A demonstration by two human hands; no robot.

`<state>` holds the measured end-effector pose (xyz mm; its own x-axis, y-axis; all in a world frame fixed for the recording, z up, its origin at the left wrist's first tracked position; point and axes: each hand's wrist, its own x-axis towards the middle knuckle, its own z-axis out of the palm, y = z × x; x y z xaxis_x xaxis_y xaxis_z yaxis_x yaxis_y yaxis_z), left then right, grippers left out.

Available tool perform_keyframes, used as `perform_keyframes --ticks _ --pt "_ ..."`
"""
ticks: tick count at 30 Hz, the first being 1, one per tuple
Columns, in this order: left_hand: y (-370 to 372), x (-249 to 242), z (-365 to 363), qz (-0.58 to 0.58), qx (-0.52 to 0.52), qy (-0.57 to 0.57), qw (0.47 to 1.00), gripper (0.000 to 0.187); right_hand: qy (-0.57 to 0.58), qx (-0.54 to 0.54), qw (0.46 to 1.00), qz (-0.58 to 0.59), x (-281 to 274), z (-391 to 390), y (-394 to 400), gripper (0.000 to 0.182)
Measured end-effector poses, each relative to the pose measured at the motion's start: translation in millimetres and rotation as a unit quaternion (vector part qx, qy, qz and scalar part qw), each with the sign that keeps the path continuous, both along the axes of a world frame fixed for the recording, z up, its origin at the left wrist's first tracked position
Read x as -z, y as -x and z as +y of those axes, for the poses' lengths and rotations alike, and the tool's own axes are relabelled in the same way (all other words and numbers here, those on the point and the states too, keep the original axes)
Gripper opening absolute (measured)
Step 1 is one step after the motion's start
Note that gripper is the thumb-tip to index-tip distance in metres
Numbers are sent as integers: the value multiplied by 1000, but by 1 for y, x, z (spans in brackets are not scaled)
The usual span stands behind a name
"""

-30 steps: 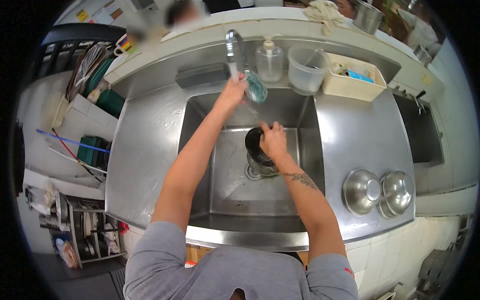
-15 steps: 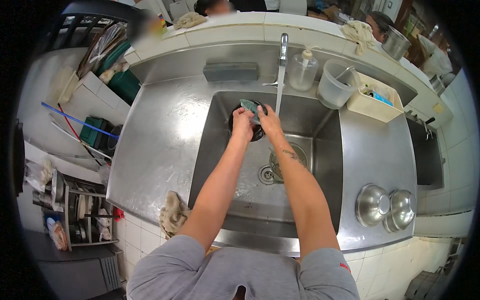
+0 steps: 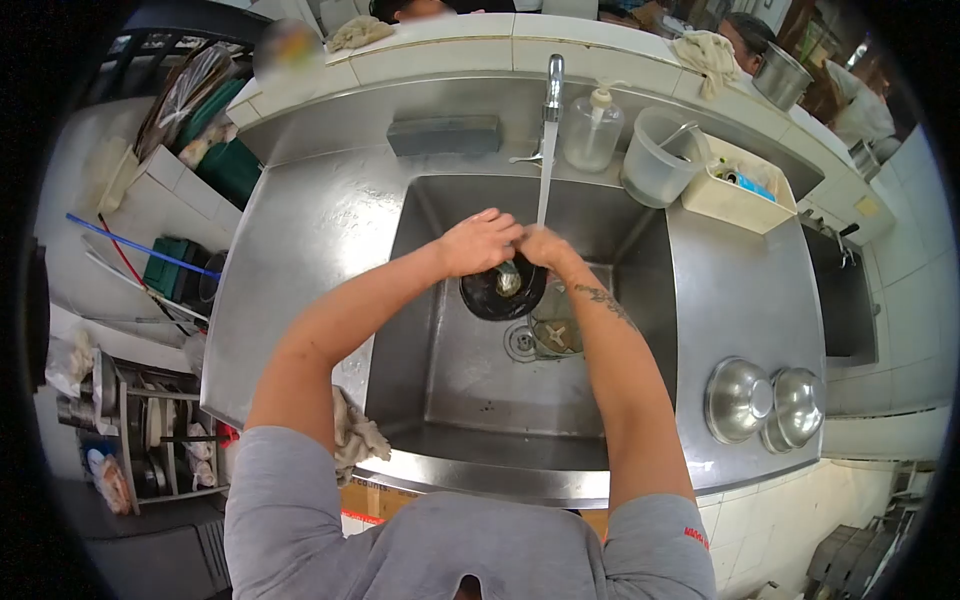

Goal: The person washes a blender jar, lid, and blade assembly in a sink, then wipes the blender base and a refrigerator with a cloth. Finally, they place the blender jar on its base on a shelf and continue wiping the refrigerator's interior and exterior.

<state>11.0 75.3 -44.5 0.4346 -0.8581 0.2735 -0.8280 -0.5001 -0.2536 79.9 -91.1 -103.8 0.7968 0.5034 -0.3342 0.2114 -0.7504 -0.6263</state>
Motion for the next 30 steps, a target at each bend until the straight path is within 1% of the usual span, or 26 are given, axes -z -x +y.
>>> perform_keyframes --ticks 1,3,4,6,7,8,9,10,11,12,13,14,16,17,20,21,22,23,24,27,28,30 --pt "0 3 2 -14 11 -13 1000 14 -49 74 995 43 -14 3 9 42" --pt "-1 13 4 -44 29 -35 998 15 -142 215 958 123 -45 2 22 42" --pt "1 23 5 -2 -42 -27 999 15 -149 205 965 62 -37 -1 18 41" --pt "11 46 3 76 -180 -14 981 15 -165 187 966 -64 -19 -7 5 40" --pt "15 55 -4 113 -205 27 972 14 -130 235 960 -85 -27 -3 12 42" --pt "10 62 -15 221 -236 85 942 14 -132 259 952 -97 -28 0 20 43" --pt "5 65 -30 327 -262 140 897 14 -133 282 944 -109 -27 2 30 44" --pt "3 70 -42 429 -285 192 836 15 -135 306 935 -118 -24 3 37 45" --pt "0 74 -52 509 -325 339 721 17 -160 311 921 -174 4 1 33 49" --pt "-8 78 -59 566 -353 472 577 19 -210 340 909 -123 17 0 36 49" --pt "-14 76 -61 597 -366 585 409 22 -260 367 890 -72 26 0 43 49" --pt "-20 75 -60 562 -357 688 290 21 -309 392 866 -21 33 -1 47 49" --pt "-22 57 -64 450 -310 837 31 20 -252 337 907 -26 26 2 57 50" --pt "-15 47 -65 406 -288 867 -21 18 -222 309 924 -30 20 0 60 51" --pt "-3 74 -79 451 -318 800 234 17 -274 288 918 -7 0 -4 57 49" --pt "5 70 -82 465 -252 768 362 17 -316 268 908 -63 6 -13 48 47" --pt "11 71 -74 469 -303 605 568 12 -370 275 887 -36 6 -15 40 48" --pt "14 71 -65 469 -275 488 682 13 -324 260 910 -11 5 -27 34 46" --pt "19 61 -56 458 -238 358 778 17 -276 244 929 13 -22 -34 42 44" --pt "21 50 -22 376 -218 251 865 22 -229 244 941 48 -22 -44 40 43" --pt "21 15 -19 378 -281 213 856 29 -232 246 939 62 -22 -46 40 43" --pt "16 17 -16 231 -261 332 877 31 -242 248 934 91 -22 -43 38 43"
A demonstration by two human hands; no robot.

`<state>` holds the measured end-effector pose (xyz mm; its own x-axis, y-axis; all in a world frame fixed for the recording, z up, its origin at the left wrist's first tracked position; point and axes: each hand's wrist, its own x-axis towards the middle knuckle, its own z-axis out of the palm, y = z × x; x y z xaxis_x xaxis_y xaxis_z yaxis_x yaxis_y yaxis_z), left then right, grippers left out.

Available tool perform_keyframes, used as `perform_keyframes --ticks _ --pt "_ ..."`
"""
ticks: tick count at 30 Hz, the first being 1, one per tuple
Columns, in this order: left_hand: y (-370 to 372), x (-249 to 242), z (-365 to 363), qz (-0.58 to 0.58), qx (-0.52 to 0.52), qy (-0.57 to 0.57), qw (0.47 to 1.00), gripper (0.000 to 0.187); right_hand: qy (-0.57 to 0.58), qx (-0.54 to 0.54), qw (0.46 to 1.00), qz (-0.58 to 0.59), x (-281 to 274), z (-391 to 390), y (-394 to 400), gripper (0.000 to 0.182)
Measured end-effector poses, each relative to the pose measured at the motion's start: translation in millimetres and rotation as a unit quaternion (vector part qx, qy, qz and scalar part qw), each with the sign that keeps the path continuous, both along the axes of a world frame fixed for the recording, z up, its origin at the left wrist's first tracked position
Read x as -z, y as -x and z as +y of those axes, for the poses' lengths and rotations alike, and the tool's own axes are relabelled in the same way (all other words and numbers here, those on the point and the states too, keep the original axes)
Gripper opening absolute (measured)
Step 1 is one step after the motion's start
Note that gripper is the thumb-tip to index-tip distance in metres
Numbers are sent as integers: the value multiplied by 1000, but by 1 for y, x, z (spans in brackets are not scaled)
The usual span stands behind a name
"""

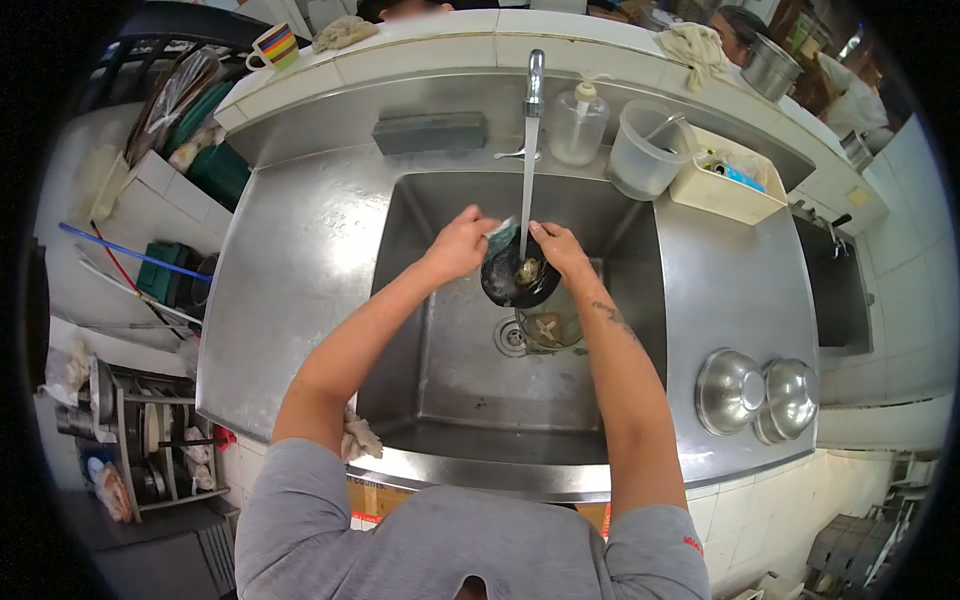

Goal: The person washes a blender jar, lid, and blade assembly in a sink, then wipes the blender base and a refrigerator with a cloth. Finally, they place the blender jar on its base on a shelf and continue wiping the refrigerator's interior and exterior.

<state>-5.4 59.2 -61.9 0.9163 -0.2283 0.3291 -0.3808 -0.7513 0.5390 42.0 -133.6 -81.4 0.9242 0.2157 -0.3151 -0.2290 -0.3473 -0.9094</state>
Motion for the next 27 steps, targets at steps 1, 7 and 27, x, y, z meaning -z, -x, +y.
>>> perform_keyframes --ticks 1,7,27 --pt "-1 1 1 -60 43 -69 995 32 -5 -15 1000 12 5 3 -6 43" --pt "-6 36 18 -230 145 -330 904 29 13 -119 991 -68 -10 30 -18 30" --pt "7 30 -45 329 -228 467 789 22 315 -16 794 -519 -39 -13 4 53"
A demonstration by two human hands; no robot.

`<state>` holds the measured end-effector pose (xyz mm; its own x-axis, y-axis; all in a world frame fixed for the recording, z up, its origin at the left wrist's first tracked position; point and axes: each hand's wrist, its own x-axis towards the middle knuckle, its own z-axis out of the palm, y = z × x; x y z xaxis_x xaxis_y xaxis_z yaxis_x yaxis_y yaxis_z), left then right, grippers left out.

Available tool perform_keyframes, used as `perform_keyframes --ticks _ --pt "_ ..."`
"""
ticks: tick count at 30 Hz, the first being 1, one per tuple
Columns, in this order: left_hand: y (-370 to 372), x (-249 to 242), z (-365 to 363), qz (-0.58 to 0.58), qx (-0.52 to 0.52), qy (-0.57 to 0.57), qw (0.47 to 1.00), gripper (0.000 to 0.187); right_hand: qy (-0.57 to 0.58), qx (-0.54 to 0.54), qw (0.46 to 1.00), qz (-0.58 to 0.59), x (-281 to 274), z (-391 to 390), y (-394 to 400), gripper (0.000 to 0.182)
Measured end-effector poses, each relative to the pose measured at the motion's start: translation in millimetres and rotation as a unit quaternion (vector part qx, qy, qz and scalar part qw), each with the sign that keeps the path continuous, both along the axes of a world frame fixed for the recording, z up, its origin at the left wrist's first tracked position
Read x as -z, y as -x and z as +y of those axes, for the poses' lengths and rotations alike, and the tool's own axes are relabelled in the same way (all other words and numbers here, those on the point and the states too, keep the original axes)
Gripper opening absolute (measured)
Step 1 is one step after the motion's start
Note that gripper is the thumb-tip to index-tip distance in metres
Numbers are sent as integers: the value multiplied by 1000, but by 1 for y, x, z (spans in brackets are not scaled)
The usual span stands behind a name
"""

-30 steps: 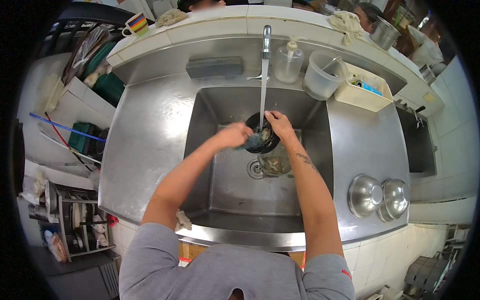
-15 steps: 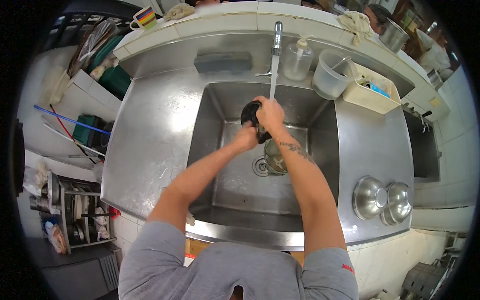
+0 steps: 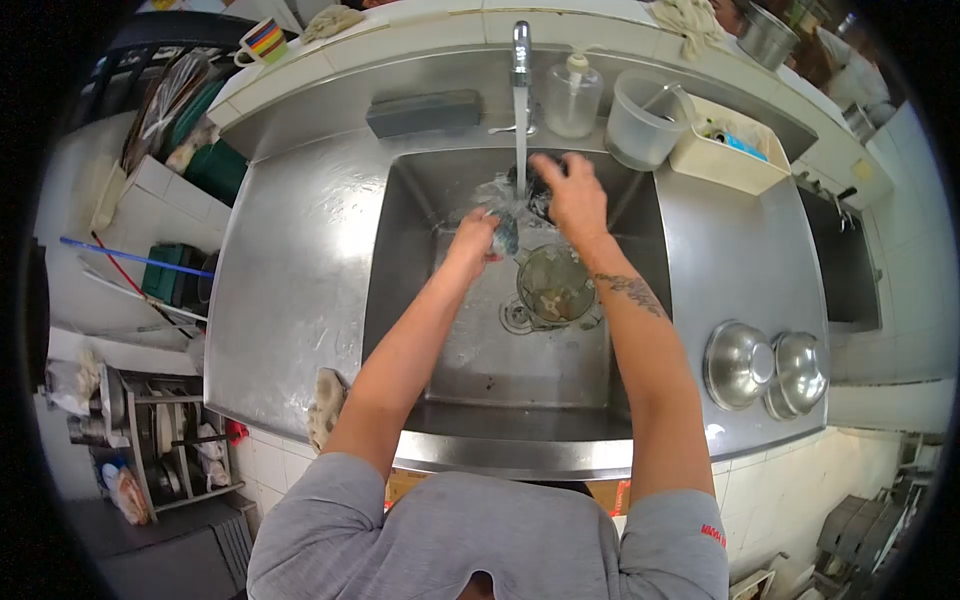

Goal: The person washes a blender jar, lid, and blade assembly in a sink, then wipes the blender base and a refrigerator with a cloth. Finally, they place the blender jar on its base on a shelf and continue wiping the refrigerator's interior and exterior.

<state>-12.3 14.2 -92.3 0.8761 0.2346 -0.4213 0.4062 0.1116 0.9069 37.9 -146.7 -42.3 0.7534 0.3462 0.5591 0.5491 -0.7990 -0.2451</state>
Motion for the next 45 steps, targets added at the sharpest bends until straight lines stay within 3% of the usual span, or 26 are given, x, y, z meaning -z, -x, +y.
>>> perform_keyframes --ticks 3,4,5,6,8,11,12,13,14,16,18,20,21,23,25,26,28,30,31,32,34,37,38,41,44,45 --pt "-24 -11 -10 -26 87 -75 993 25 -218 139 966 -19 9 -53 -23 42" --pt "-30 -13 -11 -30 126 -101 986 27 -384 126 915 -1 16 -78 -34 33" --pt "-34 -14 -13 -29 134 -108 985 27 -416 226 880 29 7 -99 -24 29" --pt "-37 -13 -14 -29 142 -116 983 27 -548 217 805 73 12 -125 -24 32" --pt "-41 -8 -18 -36 145 -119 982 28 -632 228 736 78 8 -158 -8 48" --pt "-51 8 -22 -49 140 -101 984 29 -624 301 690 208 -14 -178 21 57" --pt "-54 12 -21 -44 144 -93 984 29 -473 362 797 97 -7 -181 28 58" --pt "-54 13 -21 -37 148 -86 985 28 -298 405 864 -16 8 -181 35 59" --pt "-54 14 -21 -41 157 -119 980 28 -108 429 887 -128 21 -178 46 60" --pt "-51 12 -23 -49 175 -183 966 28 -241 180 954 -13 35 -134 84 58" --pt "-51 40 -37 -120 176 -340 916 26 -238 191 882 358 70 -96 105 52" --pt "-38 71 -66 -188 138 -421 876 24 -169 251 791 532 152 -81 93 65" --pt "-25 84 -87 -225 98 -428 870 23 -181 243 794 527 159 -79 89 69" --pt "-5 102 -118 -271 130 -377 876 29 -208 219 801 517 168 -73 78 77" --pt "8 122 -141 -207 109 -253 939 31 -399 195 698 562 168 -62 72 75" --pt "13 130 -134 -200 143 -247 937 31 -482 189 653 554 163 -54 77 74" --pt "15 125 -113 -192 202 -226 933 30 -516 123 663 529 239 -67 66 67" --pt "18 107 -76 -139 376 -294 868 28 -391 139 744 524 196 -48 71 62" --pt "21 86 -60 -115 470 -346 804 27 -327 144 778 517 178 -39 72 61" --pt "24 67 -45 -90 558 -393 726 27 -259 118 803 524 204 -39 63 61" --pt "29 57 -25 -32 437 -473 765 26 -220 97 797 554 184 -36 53 65" --pt "8 49 -7 -36 166 -410 896 25 -238 105 787 559 169 -22 60 69" --pt "6 54 -13 -2 143 -309 940 25 -255 109 786 553 167 -17 61 70" --pt "8 110 -55 -37 74 -168 982 24 -315 54 757 570 184 -7 67 68" --pt "9 139 -65 -93 34 -107 989 23 -289 71 743 599 155 -9 73 66" --pt "6 142 -68 -89 20 -135 987 24 -292 52 772 563 170 -10 70 66"
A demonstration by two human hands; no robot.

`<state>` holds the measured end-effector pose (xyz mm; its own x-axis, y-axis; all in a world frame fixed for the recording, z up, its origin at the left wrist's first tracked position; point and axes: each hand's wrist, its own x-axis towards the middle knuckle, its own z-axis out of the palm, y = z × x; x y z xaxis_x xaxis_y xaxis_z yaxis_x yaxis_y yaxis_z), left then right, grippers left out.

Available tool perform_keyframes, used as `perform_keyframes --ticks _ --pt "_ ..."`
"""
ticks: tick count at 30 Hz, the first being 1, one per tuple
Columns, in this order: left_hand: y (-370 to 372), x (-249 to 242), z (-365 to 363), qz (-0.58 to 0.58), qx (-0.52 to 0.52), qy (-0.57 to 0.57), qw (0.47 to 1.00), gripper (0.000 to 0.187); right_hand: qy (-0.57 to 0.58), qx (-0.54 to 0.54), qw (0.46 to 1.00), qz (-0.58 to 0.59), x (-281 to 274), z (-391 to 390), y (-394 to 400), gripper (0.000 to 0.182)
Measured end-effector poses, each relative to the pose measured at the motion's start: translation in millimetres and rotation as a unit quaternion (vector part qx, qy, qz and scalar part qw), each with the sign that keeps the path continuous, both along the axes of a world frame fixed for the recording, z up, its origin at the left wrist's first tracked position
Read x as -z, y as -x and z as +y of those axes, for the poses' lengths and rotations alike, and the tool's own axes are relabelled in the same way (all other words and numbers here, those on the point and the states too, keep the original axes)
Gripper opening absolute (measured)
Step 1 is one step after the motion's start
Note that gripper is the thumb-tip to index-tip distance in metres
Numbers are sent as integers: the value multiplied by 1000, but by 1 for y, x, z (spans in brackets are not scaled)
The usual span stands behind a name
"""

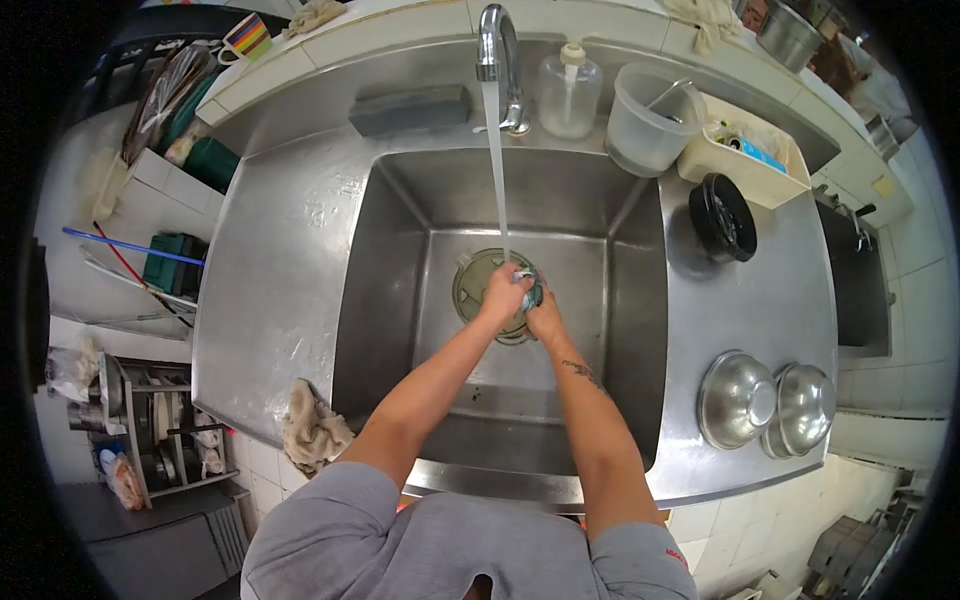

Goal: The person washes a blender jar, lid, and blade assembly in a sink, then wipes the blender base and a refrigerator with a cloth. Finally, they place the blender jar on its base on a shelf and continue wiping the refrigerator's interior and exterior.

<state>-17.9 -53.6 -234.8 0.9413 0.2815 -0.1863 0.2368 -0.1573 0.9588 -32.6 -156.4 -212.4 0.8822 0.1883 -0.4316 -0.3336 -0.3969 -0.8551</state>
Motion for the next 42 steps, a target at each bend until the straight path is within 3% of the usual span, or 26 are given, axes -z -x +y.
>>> perform_keyframes --ticks 2,5,8,11,14,17,20,21,23,26,28,29,31,34,35,37,39,42 --pt "-3 7 -3 9 -35 -55 998 24 -7 -10 996 -92 44 -4 1 66" --pt "-9 2 3 44 -137 39 989 25 -23 11 999 -39 39 -1 2 68" --pt "6 -13 -2 23 -73 -4 997 23 -38 8 997 -70 39 -2 4 71" --pt "-2 -6 -1 4 -81 -51 995 20 -63 21 996 -64 47 1 5 70" --pt "-26 -9 14 53 -250 64 965 18 -10 10 994 -109 18 15 5 70" --pt "-39 -2 15 104 -310 126 937 18 -55 23 998 -34 15 22 10 73" --pt "-21 -8 23 136 -64 -58 987 22 -18 -11 999 26 35 15 3 63" --pt "-15 -13 27 129 6 -62 990 24 -130 -23 987 96 30 6 1 63" --pt "-4 -24 37 115 146 -71 980 27 -346 -48 908 232 7 -12 -2 63" --pt "28 -40 56 21 381 -235 894 30 -459 45 839 290 12 -25 -2 63" --pt "39 -67 71 67 447 -398 798 28 -221 -7 967 128 12 8 1 74" --pt "45 -82 80 92 473 -476 736 27 -96 -36 994 44 12 24 1 81" --pt "42 -110 99 127 290 -465 826 27 -47 -88 995 27 -20 34 -21 84" --pt "44 -63 144 9 -56 -436 898 29 3 -192 981 3 -59 52 -35 91" --pt "50 -42 149 61 -74 -394 914 29 19 -230 973 -4 -68 56 -31 93" --pt "58 -5 152 160 -103 -303 934 29 155 -341 927 -24 -97 68 -14 92" --pt "65 21 138 133 -91 -226 961 28 268 -413 867 -79 -101 82 -3 92" --pt "78 36 127 129 -61 -107 984 28 382 -452 788 -170 -53 107 13 85"
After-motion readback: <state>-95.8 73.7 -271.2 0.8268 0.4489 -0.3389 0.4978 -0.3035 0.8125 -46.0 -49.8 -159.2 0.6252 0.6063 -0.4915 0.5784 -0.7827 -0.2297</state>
